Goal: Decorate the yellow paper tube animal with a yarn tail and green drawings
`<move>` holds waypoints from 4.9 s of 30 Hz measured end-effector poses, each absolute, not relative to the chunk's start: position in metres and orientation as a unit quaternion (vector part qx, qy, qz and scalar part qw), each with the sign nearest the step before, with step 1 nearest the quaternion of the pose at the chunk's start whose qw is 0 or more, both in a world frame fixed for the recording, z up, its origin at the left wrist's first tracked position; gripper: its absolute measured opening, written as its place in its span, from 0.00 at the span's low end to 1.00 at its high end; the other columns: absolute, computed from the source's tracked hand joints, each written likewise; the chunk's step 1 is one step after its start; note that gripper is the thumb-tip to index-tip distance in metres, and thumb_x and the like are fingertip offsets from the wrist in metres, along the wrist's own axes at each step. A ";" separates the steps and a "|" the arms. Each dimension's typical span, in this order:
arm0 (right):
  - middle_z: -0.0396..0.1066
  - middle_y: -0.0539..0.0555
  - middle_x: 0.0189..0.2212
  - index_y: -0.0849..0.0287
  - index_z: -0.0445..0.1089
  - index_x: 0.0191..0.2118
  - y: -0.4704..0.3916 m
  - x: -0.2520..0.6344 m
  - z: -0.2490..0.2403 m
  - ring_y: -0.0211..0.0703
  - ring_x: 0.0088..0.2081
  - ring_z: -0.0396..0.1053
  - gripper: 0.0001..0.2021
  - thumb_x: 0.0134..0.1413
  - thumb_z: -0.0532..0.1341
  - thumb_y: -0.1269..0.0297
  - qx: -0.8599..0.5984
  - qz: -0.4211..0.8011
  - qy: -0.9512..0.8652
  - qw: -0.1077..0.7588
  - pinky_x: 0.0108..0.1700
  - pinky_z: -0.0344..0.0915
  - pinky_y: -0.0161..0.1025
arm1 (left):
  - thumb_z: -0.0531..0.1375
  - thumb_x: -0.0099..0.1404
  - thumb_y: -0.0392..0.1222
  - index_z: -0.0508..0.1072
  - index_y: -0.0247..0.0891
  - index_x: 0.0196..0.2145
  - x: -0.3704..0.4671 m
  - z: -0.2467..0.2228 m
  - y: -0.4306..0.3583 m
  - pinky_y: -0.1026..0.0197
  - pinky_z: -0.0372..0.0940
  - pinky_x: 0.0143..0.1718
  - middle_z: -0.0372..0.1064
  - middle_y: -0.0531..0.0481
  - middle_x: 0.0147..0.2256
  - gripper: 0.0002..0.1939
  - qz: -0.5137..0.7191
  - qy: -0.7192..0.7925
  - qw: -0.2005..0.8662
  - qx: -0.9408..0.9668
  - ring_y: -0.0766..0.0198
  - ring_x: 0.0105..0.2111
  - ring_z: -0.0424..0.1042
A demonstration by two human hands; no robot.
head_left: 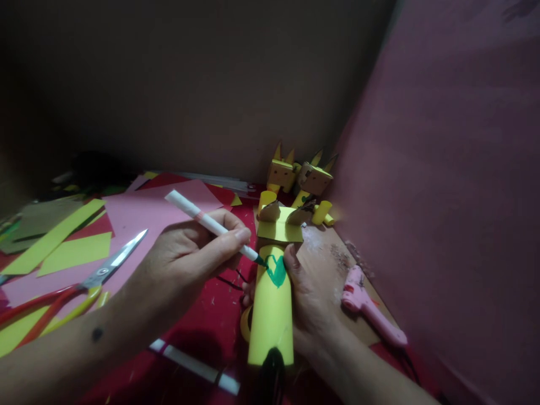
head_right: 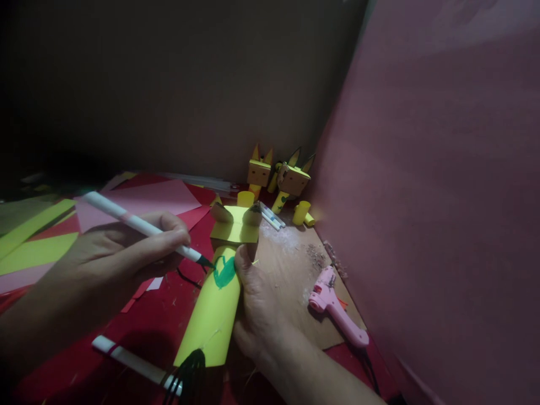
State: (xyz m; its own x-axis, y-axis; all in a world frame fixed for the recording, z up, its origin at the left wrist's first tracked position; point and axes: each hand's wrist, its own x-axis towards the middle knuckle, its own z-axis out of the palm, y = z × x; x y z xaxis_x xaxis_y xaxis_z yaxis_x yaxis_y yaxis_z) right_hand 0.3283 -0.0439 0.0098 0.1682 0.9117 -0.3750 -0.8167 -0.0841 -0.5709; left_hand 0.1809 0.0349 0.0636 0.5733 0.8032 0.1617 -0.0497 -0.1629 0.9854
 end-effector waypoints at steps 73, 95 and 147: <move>0.77 0.51 0.25 0.59 0.75 0.35 -0.038 0.329 -0.014 0.45 0.28 0.75 0.31 0.35 0.78 0.37 -0.341 0.635 -0.078 0.689 0.37 0.76 0.45 | 0.65 0.66 0.49 0.73 0.41 0.25 0.182 0.063 0.036 0.70 0.54 0.19 0.56 0.59 0.20 0.14 0.386 0.274 0.581 0.662 0.71 0.20 0.53; 0.78 0.53 0.25 0.61 0.76 0.36 -0.038 0.329 -0.017 0.51 0.32 0.78 0.33 0.32 0.79 0.38 -0.340 0.641 -0.070 0.685 0.37 0.76 0.46 | 0.65 0.65 0.49 0.74 0.43 0.24 0.186 0.063 0.036 0.68 0.54 0.19 0.53 0.60 0.18 0.14 0.397 0.268 0.575 0.663 0.71 0.18 0.50; 0.79 0.54 0.29 0.60 0.77 0.40 -0.038 0.328 -0.015 0.49 0.32 0.78 0.33 0.35 0.79 0.38 -0.342 0.628 -0.094 0.693 0.38 0.76 0.45 | 0.63 0.68 0.53 0.73 0.41 0.29 0.184 0.064 0.033 0.67 0.56 0.22 0.60 0.57 0.22 0.15 0.386 0.300 0.558 0.671 0.68 0.22 0.56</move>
